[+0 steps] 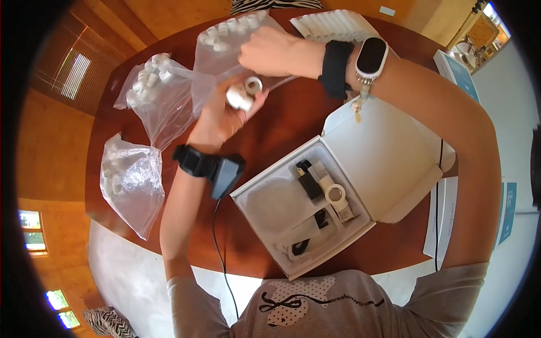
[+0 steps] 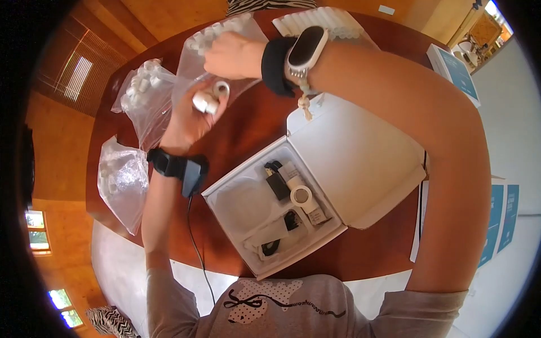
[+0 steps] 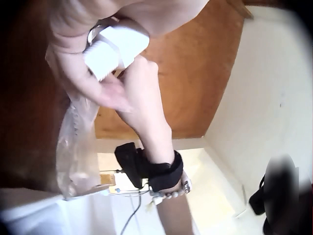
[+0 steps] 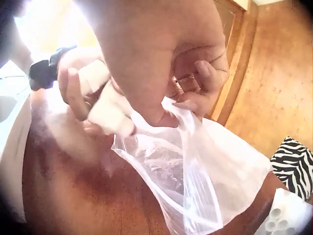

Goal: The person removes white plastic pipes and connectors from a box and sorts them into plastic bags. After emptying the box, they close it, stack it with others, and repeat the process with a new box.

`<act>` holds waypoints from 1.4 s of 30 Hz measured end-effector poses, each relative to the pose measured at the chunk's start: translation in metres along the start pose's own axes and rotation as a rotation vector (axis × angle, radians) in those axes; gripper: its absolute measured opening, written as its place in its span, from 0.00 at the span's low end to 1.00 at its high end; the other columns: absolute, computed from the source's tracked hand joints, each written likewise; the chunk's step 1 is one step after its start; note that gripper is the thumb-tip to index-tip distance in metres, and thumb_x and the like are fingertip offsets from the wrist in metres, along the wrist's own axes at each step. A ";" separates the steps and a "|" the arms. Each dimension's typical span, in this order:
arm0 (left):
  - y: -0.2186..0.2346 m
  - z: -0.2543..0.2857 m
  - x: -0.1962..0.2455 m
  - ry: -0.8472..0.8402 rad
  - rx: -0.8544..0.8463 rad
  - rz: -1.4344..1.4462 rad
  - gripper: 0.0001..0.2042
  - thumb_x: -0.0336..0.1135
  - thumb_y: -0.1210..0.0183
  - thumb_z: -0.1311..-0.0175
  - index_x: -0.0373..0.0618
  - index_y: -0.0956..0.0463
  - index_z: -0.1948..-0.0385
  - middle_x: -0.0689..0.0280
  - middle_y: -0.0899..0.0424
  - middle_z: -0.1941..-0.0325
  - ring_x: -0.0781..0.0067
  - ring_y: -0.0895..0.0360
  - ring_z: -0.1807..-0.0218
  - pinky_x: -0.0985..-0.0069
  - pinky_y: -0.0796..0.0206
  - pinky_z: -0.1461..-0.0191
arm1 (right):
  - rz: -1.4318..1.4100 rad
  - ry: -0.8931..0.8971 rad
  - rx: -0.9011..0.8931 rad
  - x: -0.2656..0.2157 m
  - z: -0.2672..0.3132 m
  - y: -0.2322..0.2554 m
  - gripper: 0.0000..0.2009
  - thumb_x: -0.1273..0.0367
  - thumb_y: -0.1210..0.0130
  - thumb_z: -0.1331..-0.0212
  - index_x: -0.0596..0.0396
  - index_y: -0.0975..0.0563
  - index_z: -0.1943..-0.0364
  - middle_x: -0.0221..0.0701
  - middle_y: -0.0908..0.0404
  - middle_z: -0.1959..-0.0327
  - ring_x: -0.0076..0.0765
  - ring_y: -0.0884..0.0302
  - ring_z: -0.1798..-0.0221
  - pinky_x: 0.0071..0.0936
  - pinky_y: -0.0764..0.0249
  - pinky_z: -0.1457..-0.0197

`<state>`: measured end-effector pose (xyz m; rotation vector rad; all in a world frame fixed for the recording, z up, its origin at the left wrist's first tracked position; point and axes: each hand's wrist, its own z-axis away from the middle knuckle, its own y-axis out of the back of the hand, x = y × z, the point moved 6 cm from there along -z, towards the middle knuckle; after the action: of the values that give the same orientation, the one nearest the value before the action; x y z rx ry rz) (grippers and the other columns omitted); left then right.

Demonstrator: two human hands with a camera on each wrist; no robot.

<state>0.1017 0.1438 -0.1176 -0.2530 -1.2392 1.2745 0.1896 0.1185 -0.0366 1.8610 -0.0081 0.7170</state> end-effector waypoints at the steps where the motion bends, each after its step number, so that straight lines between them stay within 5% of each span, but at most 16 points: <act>1: -0.014 -0.003 0.004 -0.078 -0.039 -0.033 0.13 0.34 0.54 0.32 0.34 0.35 0.54 0.51 0.27 0.53 0.50 0.25 0.50 0.60 0.24 0.50 | -0.020 0.004 0.029 0.003 0.003 0.013 0.04 0.70 0.44 0.56 0.54 0.20 0.79 0.36 0.20 0.79 0.42 0.19 0.73 0.36 0.25 0.73; 4: -0.030 -0.034 0.018 -0.252 -0.110 -0.036 0.11 0.31 0.55 0.33 0.37 0.34 0.53 0.56 0.26 0.52 0.56 0.26 0.48 0.53 0.32 0.40 | -0.147 -0.078 0.063 0.019 0.003 0.032 0.05 0.69 0.44 0.55 0.54 0.21 0.76 0.36 0.20 0.79 0.43 0.19 0.74 0.36 0.25 0.74; 6: -0.023 -0.060 0.025 -0.367 -0.039 -0.056 0.11 0.34 0.52 0.34 0.42 0.32 0.54 0.61 0.25 0.51 0.62 0.27 0.48 0.51 0.36 0.40 | -0.108 -0.105 0.280 0.035 -0.009 0.003 0.06 0.68 0.45 0.55 0.54 0.19 0.79 0.36 0.19 0.76 0.42 0.19 0.71 0.39 0.24 0.70; 7: -0.015 -0.073 0.040 -0.651 -0.066 -0.549 0.12 0.37 0.53 0.34 0.43 0.32 0.53 0.61 0.26 0.50 0.61 0.29 0.47 0.51 0.38 0.39 | -0.220 -0.123 0.276 0.035 0.002 0.033 0.12 0.68 0.46 0.49 0.54 0.22 0.60 0.43 0.20 0.76 0.43 0.19 0.73 0.36 0.25 0.71; 8: -0.027 -0.064 0.041 -0.923 -0.103 -1.050 0.14 0.40 0.54 0.34 0.43 0.32 0.53 0.60 0.26 0.48 0.60 0.30 0.45 0.52 0.41 0.38 | -0.173 -0.133 0.178 0.035 0.001 0.035 0.12 0.68 0.45 0.52 0.55 0.22 0.62 0.39 0.20 0.77 0.43 0.19 0.72 0.37 0.25 0.71; 11: -0.034 -0.047 0.026 -0.460 0.096 0.066 0.18 0.45 0.57 0.34 0.42 0.33 0.51 0.56 0.29 0.46 0.56 0.34 0.42 0.54 0.44 0.35 | 0.003 -0.139 0.195 0.038 -0.001 0.036 0.12 0.69 0.46 0.52 0.58 0.23 0.62 0.40 0.19 0.75 0.43 0.19 0.71 0.36 0.25 0.71; 14: -0.028 -0.039 0.025 -0.459 0.048 0.105 0.20 0.47 0.61 0.34 0.42 0.34 0.49 0.53 0.32 0.43 0.53 0.38 0.39 0.54 0.47 0.33 | 0.010 -0.143 0.141 0.023 0.007 0.057 0.15 0.69 0.47 0.50 0.60 0.25 0.58 0.41 0.19 0.66 0.42 0.19 0.65 0.35 0.25 0.66; 16: -0.025 -0.019 0.015 -0.301 -0.255 -0.066 0.19 0.41 0.61 0.32 0.36 0.34 0.48 0.54 0.30 0.43 0.57 0.34 0.40 0.60 0.45 0.33 | 0.007 -0.123 0.262 0.000 0.035 0.076 0.17 0.68 0.48 0.47 0.61 0.27 0.53 0.44 0.20 0.58 0.42 0.20 0.58 0.35 0.24 0.58; 18: -0.019 0.025 -0.004 -0.145 -0.559 -0.243 0.18 0.35 0.61 0.30 0.31 0.35 0.46 0.54 0.27 0.43 0.61 0.31 0.40 0.65 0.42 0.33 | -0.265 -0.074 0.185 -0.034 0.061 0.083 0.07 0.69 0.46 0.54 0.57 0.20 0.79 0.37 0.19 0.76 0.42 0.19 0.72 0.39 0.23 0.69; 19: -0.027 0.050 -0.015 -0.183 -0.207 -0.561 0.19 0.33 0.58 0.31 0.30 0.36 0.43 0.52 0.27 0.43 0.61 0.28 0.42 0.67 0.37 0.35 | -0.471 -0.147 -0.073 -0.050 0.077 0.076 0.11 0.62 0.42 0.52 0.56 0.23 0.72 0.35 0.24 0.80 0.44 0.22 0.75 0.41 0.27 0.73; 21: -0.027 0.086 -0.023 -0.158 -0.279 -0.730 0.18 0.30 0.57 0.32 0.30 0.34 0.44 0.52 0.22 0.49 0.62 0.21 0.52 0.73 0.28 0.45 | -0.522 0.009 -0.365 -0.096 0.125 0.086 0.19 0.55 0.44 0.47 0.57 0.26 0.63 0.34 0.24 0.75 0.39 0.23 0.74 0.41 0.32 0.71; 24: -0.014 0.129 -0.011 -0.388 -0.109 -1.114 0.14 0.26 0.47 0.39 0.35 0.27 0.51 0.54 0.20 0.54 0.63 0.21 0.56 0.70 0.27 0.52 | -0.438 -0.072 -0.501 -0.148 0.162 0.076 0.10 0.69 0.45 0.51 0.55 0.26 0.64 0.36 0.23 0.71 0.38 0.23 0.74 0.32 0.27 0.71; 28: 0.013 0.186 0.027 -1.065 0.500 -1.877 0.15 0.27 0.37 0.52 0.38 0.26 0.61 0.57 0.25 0.63 0.50 0.30 0.56 0.59 0.35 0.54 | -0.250 -0.048 -0.414 -0.145 0.158 0.085 0.09 0.72 0.46 0.55 0.54 0.25 0.67 0.38 0.24 0.63 0.38 0.24 0.63 0.27 0.26 0.70; 32: 0.094 0.227 0.057 -0.735 1.151 -2.209 0.23 0.32 0.33 0.55 0.45 0.30 0.55 0.59 0.30 0.53 0.54 0.34 0.51 0.61 0.39 0.51 | -0.306 0.032 -0.513 -0.130 0.148 0.085 0.09 0.69 0.41 0.58 0.55 0.24 0.71 0.38 0.24 0.60 0.40 0.28 0.55 0.31 0.26 0.65; 38: 0.182 0.272 0.086 -0.527 1.216 -2.151 0.22 0.35 0.32 0.56 0.51 0.26 0.54 0.66 0.27 0.51 0.59 0.33 0.48 0.60 0.40 0.47 | -0.737 -0.040 -0.734 -0.091 0.084 0.122 0.14 0.62 0.36 0.56 0.60 0.22 0.71 0.39 0.22 0.73 0.40 0.23 0.66 0.33 0.27 0.62; 42: 0.172 0.294 0.085 -0.567 1.246 -2.160 0.22 0.35 0.33 0.56 0.52 0.25 0.54 0.67 0.27 0.52 0.59 0.33 0.49 0.63 0.42 0.51 | -1.039 -0.053 -0.636 -0.099 0.025 0.124 0.17 0.59 0.37 0.51 0.61 0.21 0.69 0.39 0.21 0.77 0.38 0.22 0.72 0.30 0.28 0.65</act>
<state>-0.2479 0.1394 -0.0818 1.9132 -0.2771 -0.1624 0.0793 0.0147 0.0155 1.0397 0.5864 -0.0801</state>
